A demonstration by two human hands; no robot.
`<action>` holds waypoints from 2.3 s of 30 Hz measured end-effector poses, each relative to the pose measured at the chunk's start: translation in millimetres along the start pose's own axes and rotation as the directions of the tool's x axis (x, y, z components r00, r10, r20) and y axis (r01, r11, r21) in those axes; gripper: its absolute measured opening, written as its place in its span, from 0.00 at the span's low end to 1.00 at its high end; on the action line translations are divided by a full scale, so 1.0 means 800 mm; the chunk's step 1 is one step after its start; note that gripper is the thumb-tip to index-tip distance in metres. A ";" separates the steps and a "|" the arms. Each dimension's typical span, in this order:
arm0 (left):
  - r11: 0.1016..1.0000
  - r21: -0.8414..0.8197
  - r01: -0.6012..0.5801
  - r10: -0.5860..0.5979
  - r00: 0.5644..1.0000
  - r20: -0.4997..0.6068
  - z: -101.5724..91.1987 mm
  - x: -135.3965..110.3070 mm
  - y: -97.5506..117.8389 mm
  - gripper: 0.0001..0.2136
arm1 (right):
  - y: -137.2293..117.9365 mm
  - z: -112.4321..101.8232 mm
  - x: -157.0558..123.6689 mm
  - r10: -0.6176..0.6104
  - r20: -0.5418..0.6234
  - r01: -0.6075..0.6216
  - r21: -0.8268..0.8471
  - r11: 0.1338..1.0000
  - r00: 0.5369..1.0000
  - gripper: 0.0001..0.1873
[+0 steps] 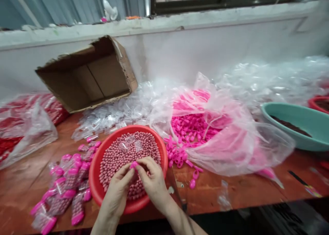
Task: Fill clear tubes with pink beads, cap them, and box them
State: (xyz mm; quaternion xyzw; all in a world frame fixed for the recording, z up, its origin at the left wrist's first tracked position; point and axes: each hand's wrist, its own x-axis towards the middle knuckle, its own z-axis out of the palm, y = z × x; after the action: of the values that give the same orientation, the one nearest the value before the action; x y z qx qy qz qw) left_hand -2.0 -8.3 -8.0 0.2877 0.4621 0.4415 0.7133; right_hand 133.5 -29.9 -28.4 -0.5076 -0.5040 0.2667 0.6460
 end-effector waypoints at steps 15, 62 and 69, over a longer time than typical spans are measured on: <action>0.995 -0.087 -0.039 0.028 0.992 -0.124 0.015 0.008 -0.011 0.27 | 0.019 0.000 -0.011 -0.396 0.194 0.440 -0.468 0.767 0.897 0.34; 0.967 0.066 -0.247 0.237 0.962 0.133 -0.007 0.024 -0.011 0.11 | 0.019 0.006 -0.002 -0.361 0.357 0.489 -0.778 0.395 0.861 0.22; 0.944 0.099 -0.313 0.315 0.949 -0.005 0.011 0.041 -0.020 0.12 | 0.071 -0.023 0.024 -0.365 0.462 0.586 -0.689 0.426 0.809 0.53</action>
State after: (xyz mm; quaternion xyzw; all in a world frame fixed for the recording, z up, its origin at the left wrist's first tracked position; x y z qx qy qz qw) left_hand 17.7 14.1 -31.2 0.3875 0.4387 0.5294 0.6141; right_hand 166.4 -0.9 -73.5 -0.5415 -0.7652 -0.1278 0.3239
